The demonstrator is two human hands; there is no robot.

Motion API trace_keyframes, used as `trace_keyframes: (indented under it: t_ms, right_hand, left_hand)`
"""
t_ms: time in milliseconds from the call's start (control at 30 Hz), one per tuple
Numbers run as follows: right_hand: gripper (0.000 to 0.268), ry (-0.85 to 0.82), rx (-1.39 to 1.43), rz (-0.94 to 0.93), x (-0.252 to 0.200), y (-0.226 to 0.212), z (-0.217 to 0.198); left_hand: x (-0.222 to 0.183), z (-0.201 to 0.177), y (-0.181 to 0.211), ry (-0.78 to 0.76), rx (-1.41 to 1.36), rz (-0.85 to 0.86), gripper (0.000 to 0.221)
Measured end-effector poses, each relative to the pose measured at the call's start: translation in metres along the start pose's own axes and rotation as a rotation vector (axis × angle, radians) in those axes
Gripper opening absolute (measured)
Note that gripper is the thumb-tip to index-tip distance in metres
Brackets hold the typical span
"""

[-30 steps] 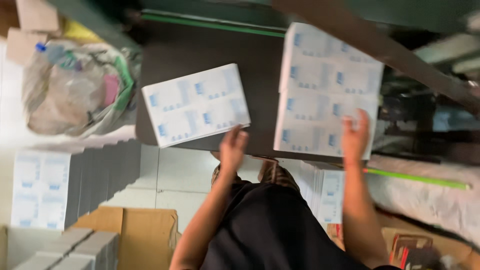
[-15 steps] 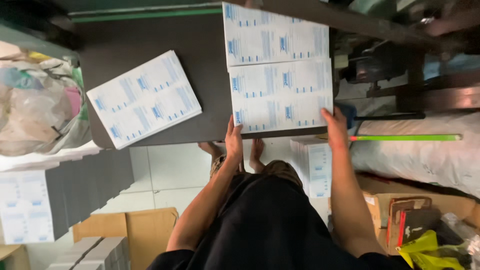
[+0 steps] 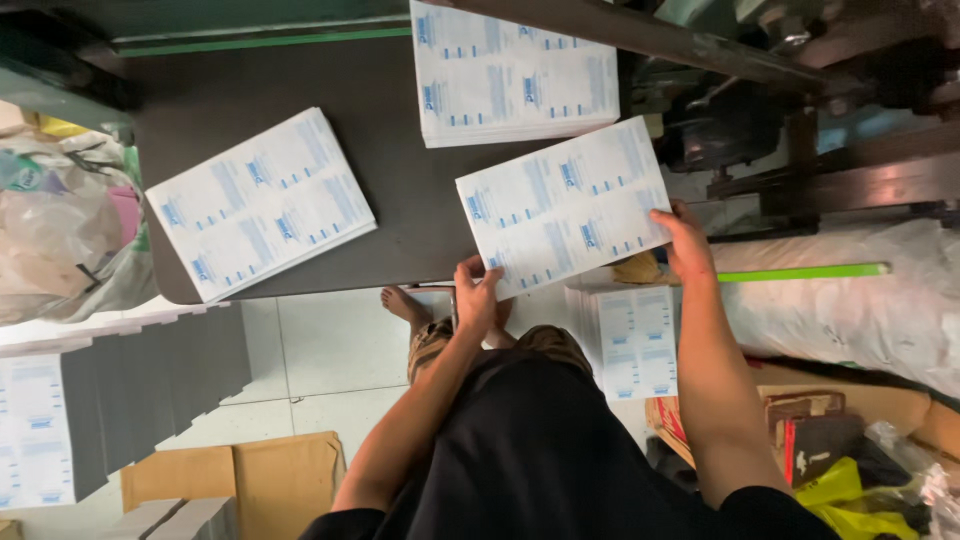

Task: The person picks up a stack of printed sheets from a machine table, aligns the edges by tapping them on the surface, and carries the stack to place it on a larger pile on the floor.

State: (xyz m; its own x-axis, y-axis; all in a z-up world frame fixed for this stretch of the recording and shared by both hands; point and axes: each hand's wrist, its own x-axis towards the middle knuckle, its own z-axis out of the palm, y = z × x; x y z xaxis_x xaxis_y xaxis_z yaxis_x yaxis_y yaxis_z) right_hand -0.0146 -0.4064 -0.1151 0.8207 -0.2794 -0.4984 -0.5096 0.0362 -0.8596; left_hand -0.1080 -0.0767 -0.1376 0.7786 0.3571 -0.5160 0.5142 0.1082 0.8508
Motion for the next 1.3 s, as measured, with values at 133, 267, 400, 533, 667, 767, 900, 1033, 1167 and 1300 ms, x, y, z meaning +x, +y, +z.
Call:
trace_keyframes:
  t_ms: [133, 267, 400, 533, 667, 767, 900, 1033, 1167, 1300]
  right_hand:
    - [0.036, 0.013, -0.058, 0.031, -0.029, -0.016, 0.003]
    - [0.093, 0.019, -0.129, 0.209, -0.098, -0.048, 0.02]
    - [0.048, -0.168, 0.148, 0.333, -0.09, 0.012, -0.004]
    - [0.077, -0.197, 0.236, 0.451, -0.113, -0.034, 0.02]
    - [0.081, -0.216, -0.022, 0.319, -0.089, -0.031, 0.016]
    - [0.082, -0.233, -0.071, 0.313, -0.071, -0.013, 0.012]
    - [0.092, -0.245, -0.15, 0.25, -0.054, -0.016, 0.016]
    - [0.08, -0.235, -0.261, 0.015, -0.071, -0.069, 0.033]
    - [0.087, -0.124, -0.429, -0.143, -0.055, -0.059, 0.022]
    - [0.082, 0.039, -0.513, 0.01, -0.071, -0.04, 0.028]
  left_hand:
    - [0.002, -0.006, -0.002, -0.01, 0.057, -0.009, 0.05]
    - [0.027, -0.03, -0.004, -0.109, 0.067, -0.201, 0.072]
    - [0.048, -0.065, 0.004, -0.356, 0.083, -0.441, 0.092]
    - [0.042, -0.067, 0.029, -0.42, -0.014, -0.519, 0.081]
    - [0.054, -0.06, 0.041, -0.479, 0.052, -0.44, 0.092]
    - [0.057, -0.055, 0.075, -0.477, 0.212, -0.417, 0.096]
    - [0.042, -0.041, 0.127, -0.453, 0.403, -0.313, 0.082]
    - [0.047, -0.052, 0.114, -0.443, 0.462, -0.04, 0.073]
    - [0.012, -0.051, 0.136, -0.385, 0.25, 0.25, 0.086]
    - [-0.015, -0.047, 0.126, -0.271, 0.283, 0.432, 0.099]
